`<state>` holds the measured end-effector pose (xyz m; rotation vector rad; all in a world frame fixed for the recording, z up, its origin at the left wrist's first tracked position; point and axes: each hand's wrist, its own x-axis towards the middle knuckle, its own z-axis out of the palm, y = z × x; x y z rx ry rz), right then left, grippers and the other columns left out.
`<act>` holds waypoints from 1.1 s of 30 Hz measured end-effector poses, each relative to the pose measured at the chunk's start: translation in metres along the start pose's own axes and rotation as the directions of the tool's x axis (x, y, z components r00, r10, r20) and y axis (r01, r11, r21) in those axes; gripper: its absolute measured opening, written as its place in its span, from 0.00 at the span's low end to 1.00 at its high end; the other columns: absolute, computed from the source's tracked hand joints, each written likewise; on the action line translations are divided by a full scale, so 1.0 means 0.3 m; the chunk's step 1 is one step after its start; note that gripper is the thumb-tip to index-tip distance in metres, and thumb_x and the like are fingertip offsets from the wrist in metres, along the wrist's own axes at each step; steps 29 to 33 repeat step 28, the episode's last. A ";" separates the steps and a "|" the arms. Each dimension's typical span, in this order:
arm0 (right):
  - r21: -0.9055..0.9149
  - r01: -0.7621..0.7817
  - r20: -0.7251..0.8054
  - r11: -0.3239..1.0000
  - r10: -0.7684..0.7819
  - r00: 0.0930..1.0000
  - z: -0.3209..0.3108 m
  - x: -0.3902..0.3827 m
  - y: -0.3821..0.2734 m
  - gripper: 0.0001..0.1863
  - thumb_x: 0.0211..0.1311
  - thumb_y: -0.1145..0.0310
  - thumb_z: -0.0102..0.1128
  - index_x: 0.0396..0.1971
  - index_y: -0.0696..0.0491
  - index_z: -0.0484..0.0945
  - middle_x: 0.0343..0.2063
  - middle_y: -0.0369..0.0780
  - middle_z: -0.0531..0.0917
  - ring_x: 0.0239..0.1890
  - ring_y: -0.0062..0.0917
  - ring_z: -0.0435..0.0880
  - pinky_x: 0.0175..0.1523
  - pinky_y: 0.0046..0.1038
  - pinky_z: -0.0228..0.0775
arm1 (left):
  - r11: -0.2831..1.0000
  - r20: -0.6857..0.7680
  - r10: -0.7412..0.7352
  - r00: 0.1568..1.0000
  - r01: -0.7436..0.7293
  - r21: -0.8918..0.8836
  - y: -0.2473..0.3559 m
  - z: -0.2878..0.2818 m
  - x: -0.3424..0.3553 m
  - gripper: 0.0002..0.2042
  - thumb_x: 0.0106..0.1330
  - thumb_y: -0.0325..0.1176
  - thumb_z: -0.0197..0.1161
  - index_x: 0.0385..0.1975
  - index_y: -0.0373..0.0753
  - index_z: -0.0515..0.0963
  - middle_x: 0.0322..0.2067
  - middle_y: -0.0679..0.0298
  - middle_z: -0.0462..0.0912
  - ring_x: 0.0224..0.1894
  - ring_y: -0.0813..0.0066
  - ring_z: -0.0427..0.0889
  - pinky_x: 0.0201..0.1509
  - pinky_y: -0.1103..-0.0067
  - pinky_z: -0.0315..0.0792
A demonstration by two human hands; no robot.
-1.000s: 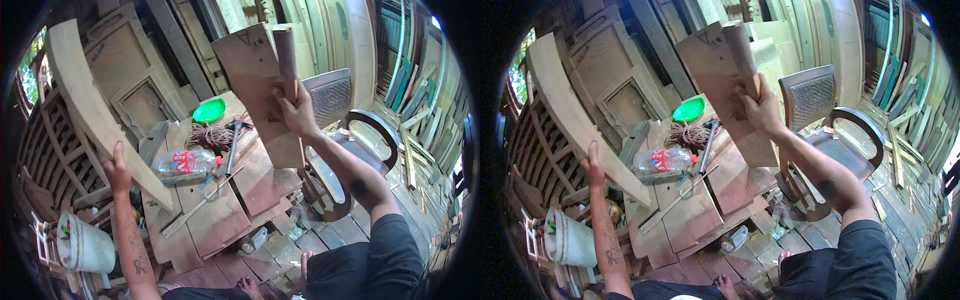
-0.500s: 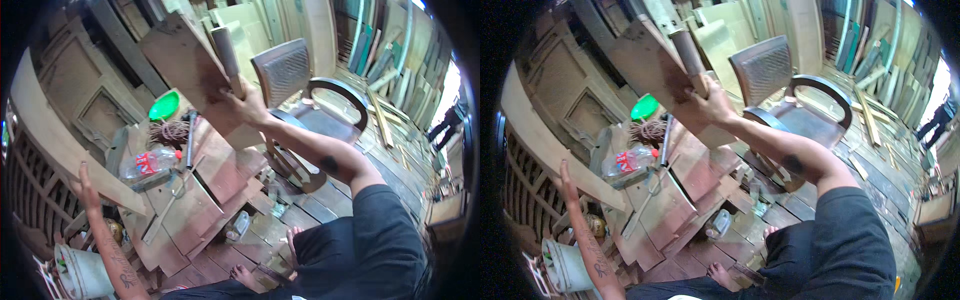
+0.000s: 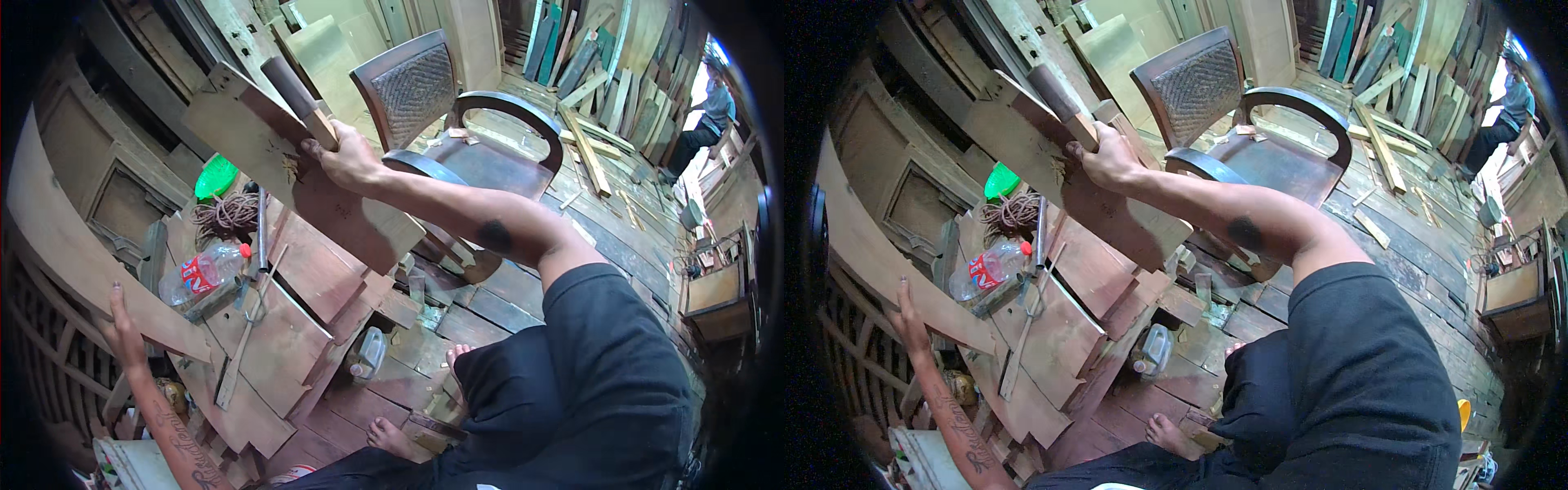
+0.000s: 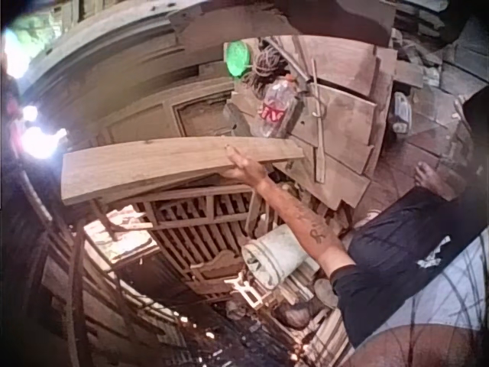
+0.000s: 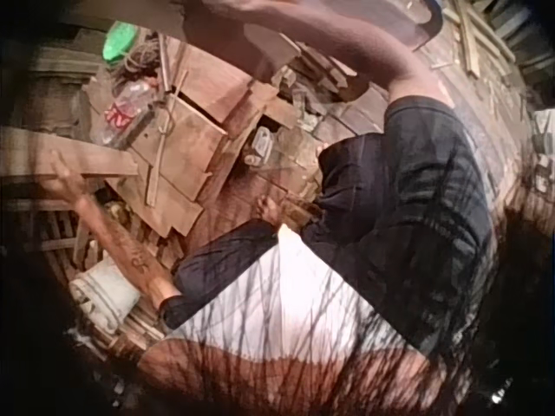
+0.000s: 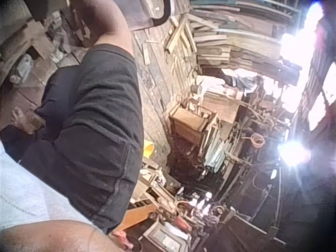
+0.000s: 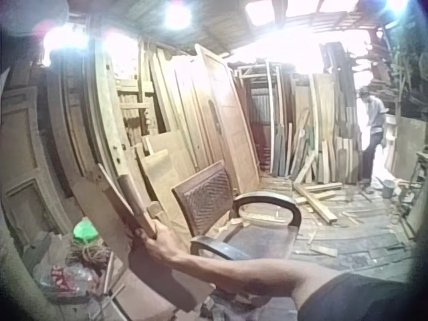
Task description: The person uses a chisel and a wooden mallet to carve and shape a piece of wood clamped to a workbench. They repeatedly strike the chisel to remove wood shavings and refine the surface.
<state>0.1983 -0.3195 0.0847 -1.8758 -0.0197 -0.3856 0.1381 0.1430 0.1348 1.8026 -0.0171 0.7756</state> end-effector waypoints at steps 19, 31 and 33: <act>-0.286 -0.242 0.135 0.927 0.289 0.948 0.021 -0.043 0.269 0.22 0.63 0.64 0.62 0.56 0.53 0.75 0.48 0.52 0.86 0.54 0.48 0.85 0.58 0.45 0.77 | 0.684 0.534 0.131 0.835 -0.466 0.561 0.095 0.141 -0.202 0.32 0.71 0.35 0.66 0.73 0.40 0.64 0.66 0.47 0.72 0.66 0.50 0.74 0.70 0.62 0.68; -0.216 -0.187 0.528 0.958 0.276 0.803 0.002 -0.057 0.254 0.18 0.69 0.68 0.59 0.57 0.50 0.84 0.45 0.39 0.88 0.45 0.23 0.86 0.50 0.28 0.79 | 0.440 0.568 0.027 0.823 -0.520 0.732 -0.025 0.175 -0.266 0.43 0.54 0.56 0.79 0.71 0.53 0.70 0.55 0.48 0.75 0.60 0.47 0.74 0.66 0.57 0.69; -0.216 -0.187 0.528 0.958 0.276 0.803 0.002 -0.057 0.254 0.18 0.69 0.68 0.59 0.57 0.50 0.84 0.45 0.39 0.88 0.45 0.23 0.86 0.50 0.28 0.79 | 0.440 0.568 0.027 0.823 -0.520 0.732 -0.025 0.175 -0.266 0.43 0.54 0.56 0.79 0.71 0.53 0.70 0.55 0.48 0.75 0.60 0.47 0.74 0.66 0.57 0.69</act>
